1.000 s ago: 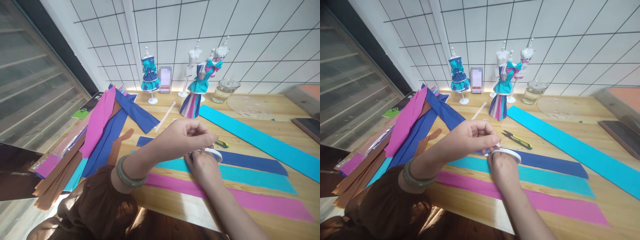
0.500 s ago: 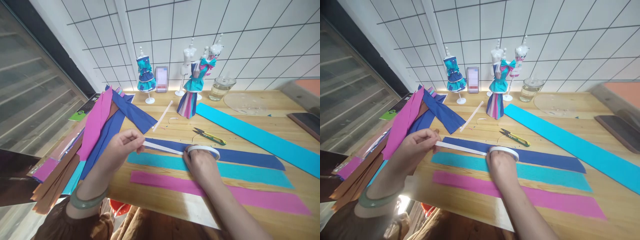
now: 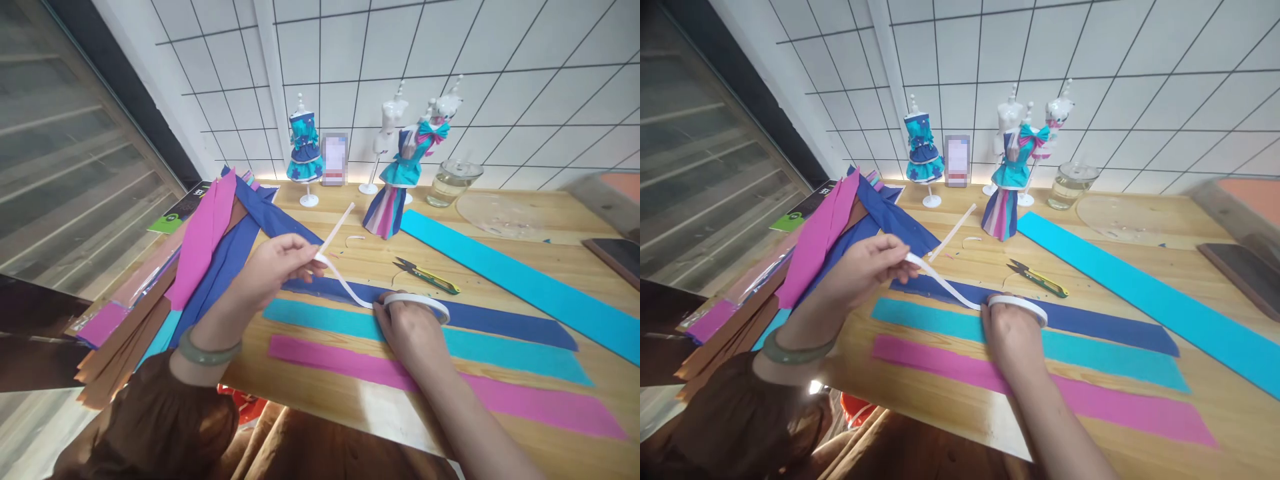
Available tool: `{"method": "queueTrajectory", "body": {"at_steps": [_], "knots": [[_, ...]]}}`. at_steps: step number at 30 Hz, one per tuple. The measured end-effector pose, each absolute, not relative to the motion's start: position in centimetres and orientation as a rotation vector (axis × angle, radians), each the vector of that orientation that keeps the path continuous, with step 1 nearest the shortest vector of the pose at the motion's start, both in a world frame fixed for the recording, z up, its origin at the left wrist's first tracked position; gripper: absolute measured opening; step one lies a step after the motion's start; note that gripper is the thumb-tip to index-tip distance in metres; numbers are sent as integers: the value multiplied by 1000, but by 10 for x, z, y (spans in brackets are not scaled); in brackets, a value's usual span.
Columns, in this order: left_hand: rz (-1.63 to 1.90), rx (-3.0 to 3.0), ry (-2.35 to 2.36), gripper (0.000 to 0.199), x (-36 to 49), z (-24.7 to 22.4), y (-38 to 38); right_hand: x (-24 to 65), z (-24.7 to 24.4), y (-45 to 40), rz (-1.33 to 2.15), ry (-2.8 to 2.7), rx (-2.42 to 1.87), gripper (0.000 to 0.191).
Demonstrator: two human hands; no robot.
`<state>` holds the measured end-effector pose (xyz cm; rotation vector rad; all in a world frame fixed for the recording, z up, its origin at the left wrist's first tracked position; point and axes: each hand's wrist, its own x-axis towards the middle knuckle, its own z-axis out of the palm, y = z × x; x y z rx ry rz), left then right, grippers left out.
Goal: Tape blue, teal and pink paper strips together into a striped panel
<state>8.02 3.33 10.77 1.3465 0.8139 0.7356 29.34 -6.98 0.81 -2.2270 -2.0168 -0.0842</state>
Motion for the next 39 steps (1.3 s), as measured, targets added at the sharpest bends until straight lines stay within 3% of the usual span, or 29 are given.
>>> {"method": "queueTrajectory", "body": {"at_steps": [9,21,32,37,39], "knots": [[478,1294,588,21,172,80,87,295,3,-70,-86,-2028,-2214,24],[620,1085,701,18,213,26,126,301,-6,-69,-105,-2022,-2143,23],[727,1167,534,18,117,81,98,298,1,-67,-64,-1995,-2182,22],[526,1295,656,29,57,81,59,295,7,-67,-68,-1990,-2261,24],[416,1329,788,24,40,73,47,294,9,-68,-79,-1991,-2259,23]]}}
